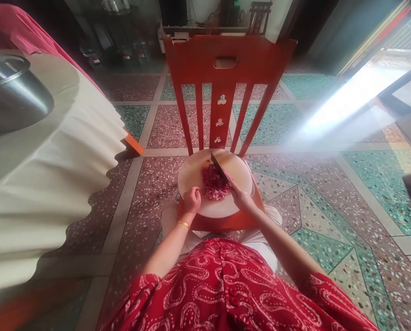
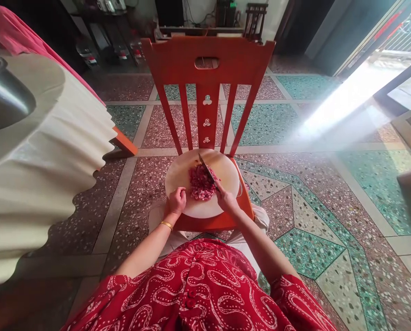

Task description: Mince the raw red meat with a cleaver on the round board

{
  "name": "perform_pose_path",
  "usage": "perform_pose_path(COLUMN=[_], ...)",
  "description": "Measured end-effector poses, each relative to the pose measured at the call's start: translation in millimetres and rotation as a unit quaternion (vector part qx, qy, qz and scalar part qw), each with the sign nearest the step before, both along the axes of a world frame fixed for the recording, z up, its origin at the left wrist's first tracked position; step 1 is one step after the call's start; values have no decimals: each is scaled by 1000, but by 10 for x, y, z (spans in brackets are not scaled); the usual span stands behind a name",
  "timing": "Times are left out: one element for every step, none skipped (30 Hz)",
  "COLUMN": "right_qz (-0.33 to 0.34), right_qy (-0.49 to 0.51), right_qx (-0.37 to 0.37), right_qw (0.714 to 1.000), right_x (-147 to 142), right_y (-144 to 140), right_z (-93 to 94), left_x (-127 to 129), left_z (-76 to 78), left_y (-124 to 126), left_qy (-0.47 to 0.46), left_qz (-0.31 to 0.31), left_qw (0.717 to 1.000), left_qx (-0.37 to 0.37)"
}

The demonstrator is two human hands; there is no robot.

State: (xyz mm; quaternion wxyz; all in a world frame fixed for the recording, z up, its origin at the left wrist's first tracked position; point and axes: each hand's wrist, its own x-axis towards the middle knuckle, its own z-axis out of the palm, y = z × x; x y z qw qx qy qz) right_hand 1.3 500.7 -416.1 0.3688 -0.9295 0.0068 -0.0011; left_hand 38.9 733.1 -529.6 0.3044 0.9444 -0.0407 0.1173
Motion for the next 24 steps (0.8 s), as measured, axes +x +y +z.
perform_pose_path(right_qz=[4, 3, -2, -8, -12, -12, -9, -1, 8, 16, 18, 13, 3, -9, -16, -18, -15, -6, 6, 15, 16, 10, -1, -13], right_qy=[8, 12, 10, 5, 0, -4, -4, 0, 6, 11, 15, 14, 11, 7, 3, 0, 0, 2, 6, 9, 9, 5, 0, -6], right_qx=[-1, -1, -2, -2, -2, -3, -4, -6, -11, -15, -19, -22, -22, -19, -15, -9, -4, 0, 2, 1, -1, -5, -9, -11], right_qw=[1000, 1000, 1000, 1000, 1000, 1000, 1000, 1000, 1000, 1000, 1000, 1000, 1000, 1000, 1000, 1000, 1000, 1000, 1000, 1000, 1000, 1000, 1000, 1000], right_x=[8, 15, 20, 25, 30, 36, 44, 52, 59, 66, 71, 76, 79, 84, 88, 93, 97, 99, 96, 88, 77, 64, 52, 44], right_y=[-11, -23, -32, -36, -35, -30, -23, -18, -16, -19, -26, -34, -40, -42, -40, -33, -25, -17, -12, -10, -12, -14, -15, -12], right_z=[-15, -31, -47, -62, -74, -83, -88, -88, -82, -72, -58, -42, -28, -15, -7, -2, 1, 2, 3, 6, 8, 9, 9, 5], left_x=[-1, -1, -1, -1, -1, 0, 1, 2, 3, 5, 7, 9, 12, 13, 14, 13, 12, 10, 8, 6, 6, 7, 9, 12], left_z=[3, 7, 12, 16, 19, 21, 20, 18, 14, 10, 5, 1, -3, -5, -6, -5, -4, -3, -1, 0, 0, -1, -2, -5], left_y=[-1, -2, -3, -3, -4, -3, -3, -1, 1, 2, 3, 4, 3, 2, 0, -1, -2, -2, 0, 1, 3, 5, 6, 7], left_qy=[0, 2, 4, 5, 6, 6, 5, 3, 3, 5, 7, 8, 7, 4, 0, -5, -7, -7, -6, -3, -1, 0, 1, 0], left_qz=[1, 1, 0, -3, -3, -4, -3, -1, 1, 2, 1, 0, -2, -4, -5, -5, -2, 1, 3, 2, -1, -6, -11, -13], left_qw=[1000, 1000, 1000, 1000, 1000, 1000, 1000, 1000, 1000, 1000, 1000, 1000, 1000, 1000, 1000, 1000, 1000, 1000, 1000, 1000, 1000, 1000, 1000, 1000], left_qx=[-1, 1, 7, 14, 21, 25, 25, 23, 19, 17, 17, 19, 22, 24, 24, 22, 18, 14, 11, 8, 7, 8, 10, 12])
